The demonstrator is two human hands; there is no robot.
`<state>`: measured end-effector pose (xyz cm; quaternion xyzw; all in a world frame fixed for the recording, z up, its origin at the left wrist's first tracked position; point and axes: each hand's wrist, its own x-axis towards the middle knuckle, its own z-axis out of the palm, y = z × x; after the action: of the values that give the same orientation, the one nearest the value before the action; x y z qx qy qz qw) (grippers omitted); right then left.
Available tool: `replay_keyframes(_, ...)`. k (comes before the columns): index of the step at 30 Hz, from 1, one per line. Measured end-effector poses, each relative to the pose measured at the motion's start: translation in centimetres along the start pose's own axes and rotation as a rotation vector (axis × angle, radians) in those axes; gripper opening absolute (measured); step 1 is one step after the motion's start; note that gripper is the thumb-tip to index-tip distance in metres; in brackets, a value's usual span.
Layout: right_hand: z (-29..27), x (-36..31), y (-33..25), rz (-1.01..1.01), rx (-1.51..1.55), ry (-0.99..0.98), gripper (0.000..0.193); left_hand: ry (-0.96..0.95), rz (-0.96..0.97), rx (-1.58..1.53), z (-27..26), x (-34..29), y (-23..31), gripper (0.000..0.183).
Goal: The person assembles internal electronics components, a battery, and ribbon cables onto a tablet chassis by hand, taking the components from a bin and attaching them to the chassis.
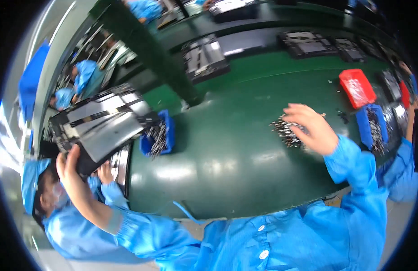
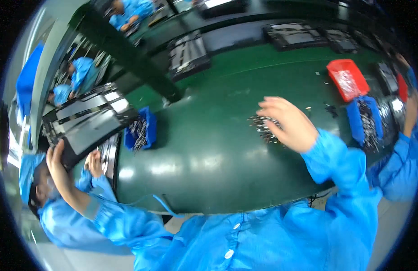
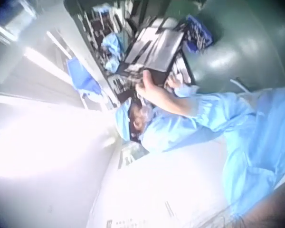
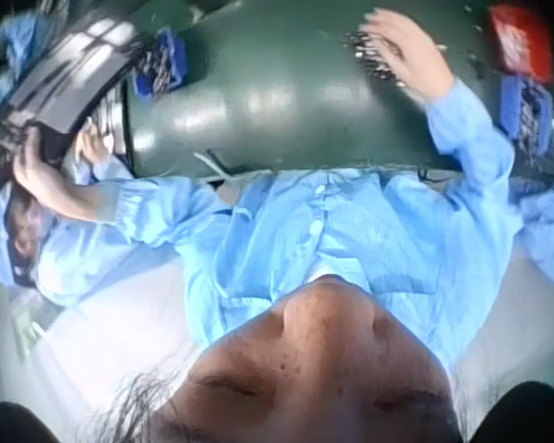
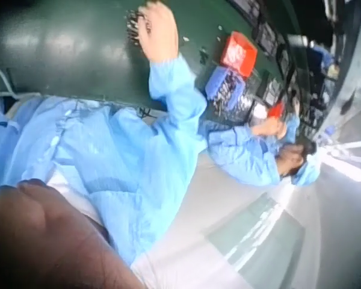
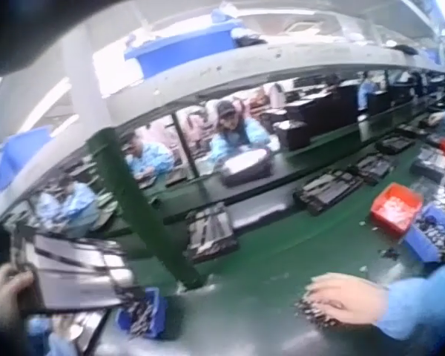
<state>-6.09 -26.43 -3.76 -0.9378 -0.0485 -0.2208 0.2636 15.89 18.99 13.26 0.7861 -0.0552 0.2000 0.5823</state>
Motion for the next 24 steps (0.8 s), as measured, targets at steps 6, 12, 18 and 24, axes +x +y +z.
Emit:
replay_keyframes(6,0.2,-2.4,-6.0,0.375,0.425,-0.111,0.022,0.143,-0.276,-0.193,2.6,-19.6,-2.6,0.050)
replay_keyframes(12,2.7,8.3,-9.0,0.000,0.406,-0.173,0.015,0.137,-0.555,-0.712,9.4,-30.2,-8.5,0.031)
replay_keyframes(18,18.1,17.5,-8.5,-0.123,0.216,-0.235,0.016,0.105,-0.771,-0.967,12.6,-35.1,-8.8,0.043)
replay_keyframes(24,21.4,18.7,-8.9,0.094,0.564,-0.237,0.028,-0.841,-0.882,-0.856,8.4,-33.4,-10.5,0.044)
